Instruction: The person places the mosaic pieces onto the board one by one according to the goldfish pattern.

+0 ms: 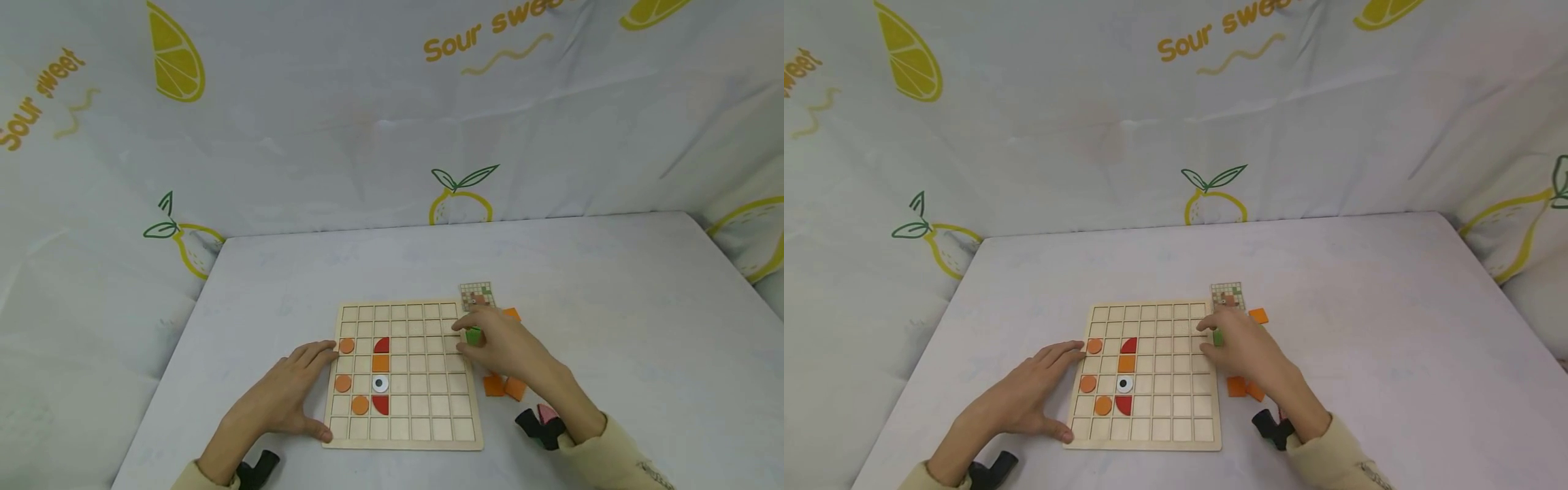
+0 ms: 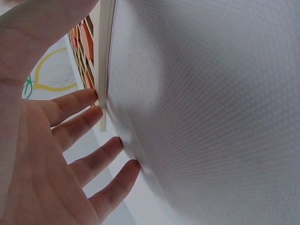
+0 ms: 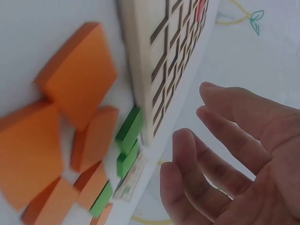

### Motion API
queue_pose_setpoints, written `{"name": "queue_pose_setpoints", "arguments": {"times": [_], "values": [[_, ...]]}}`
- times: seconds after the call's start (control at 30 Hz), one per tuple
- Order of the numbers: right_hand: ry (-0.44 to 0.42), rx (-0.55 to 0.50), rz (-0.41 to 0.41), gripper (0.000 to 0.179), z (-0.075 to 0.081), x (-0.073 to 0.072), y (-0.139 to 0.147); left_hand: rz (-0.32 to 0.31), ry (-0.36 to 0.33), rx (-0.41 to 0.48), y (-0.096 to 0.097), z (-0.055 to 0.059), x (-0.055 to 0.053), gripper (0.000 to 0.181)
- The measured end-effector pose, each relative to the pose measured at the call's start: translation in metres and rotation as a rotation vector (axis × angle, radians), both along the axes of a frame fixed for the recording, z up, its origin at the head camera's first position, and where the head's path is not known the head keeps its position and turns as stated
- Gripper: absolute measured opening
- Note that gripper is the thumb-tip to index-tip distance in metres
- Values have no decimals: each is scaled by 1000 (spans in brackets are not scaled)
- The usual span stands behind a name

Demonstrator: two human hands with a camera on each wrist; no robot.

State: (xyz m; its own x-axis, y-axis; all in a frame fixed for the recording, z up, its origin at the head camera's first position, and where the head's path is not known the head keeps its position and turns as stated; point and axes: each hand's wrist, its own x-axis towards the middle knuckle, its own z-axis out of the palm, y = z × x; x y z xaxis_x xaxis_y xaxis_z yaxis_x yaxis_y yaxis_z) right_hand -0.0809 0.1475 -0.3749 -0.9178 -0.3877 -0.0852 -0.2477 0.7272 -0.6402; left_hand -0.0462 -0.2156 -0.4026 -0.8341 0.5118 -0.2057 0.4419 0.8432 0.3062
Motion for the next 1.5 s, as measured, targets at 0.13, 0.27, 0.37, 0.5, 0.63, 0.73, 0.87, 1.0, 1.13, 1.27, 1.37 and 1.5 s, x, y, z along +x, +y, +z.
{"name": "queue_pose_setpoints", "arguments": {"times": [0.13, 0.27, 0.37, 0.5, 0.63, 0.73, 0.87, 1.0, 1.13, 1.27, 1.37, 1.5], "values": [[-47, 2, -16, 29, -2, 2, 12, 3, -5, 2, 0, 1, 0, 121], [-17, 39, -8, 28, -6, 4, 22, -2, -2, -1, -1, 1, 1, 122], [-10, 60, -7, 28, -8, 7, 29, -6, 4, -5, -1, 1, 1, 122], [-25, 79, -4, 27, -11, 11, 35, -5, 3, -7, 0, 0, 1, 122], [-24, 94, -5, 25, -13, 13, 39, 0, 2, -12, 0, 0, 1, 121], [-25, 103, -7, 24, -13, 15, 40, 0, 4, -17, 0, 0, 1, 121], [-40, 107, 12, 27, -14, 17, 42, -4, 10, -20, 0, 0, 1, 121], [-65, 99, 35, 29, -16, 18, 43, -9, 14, -18, 0, -1, 1, 121], [-63, 100, 42, 29, -18, 18, 43, -12, 13, -8, 0, -1, 1, 120], [-62, 120, 32, 28, -19, 17, 42, -6, 5, 0, 0, -2, 1, 120], [-55, 137, 24, 28, -19, 17, 41, -2, 2, 0, 0, -2, 1, 120], [-38, 148, 24, 26, -20, 17, 41, -2, 3, -2, 0, -2, 1, 121]]}}
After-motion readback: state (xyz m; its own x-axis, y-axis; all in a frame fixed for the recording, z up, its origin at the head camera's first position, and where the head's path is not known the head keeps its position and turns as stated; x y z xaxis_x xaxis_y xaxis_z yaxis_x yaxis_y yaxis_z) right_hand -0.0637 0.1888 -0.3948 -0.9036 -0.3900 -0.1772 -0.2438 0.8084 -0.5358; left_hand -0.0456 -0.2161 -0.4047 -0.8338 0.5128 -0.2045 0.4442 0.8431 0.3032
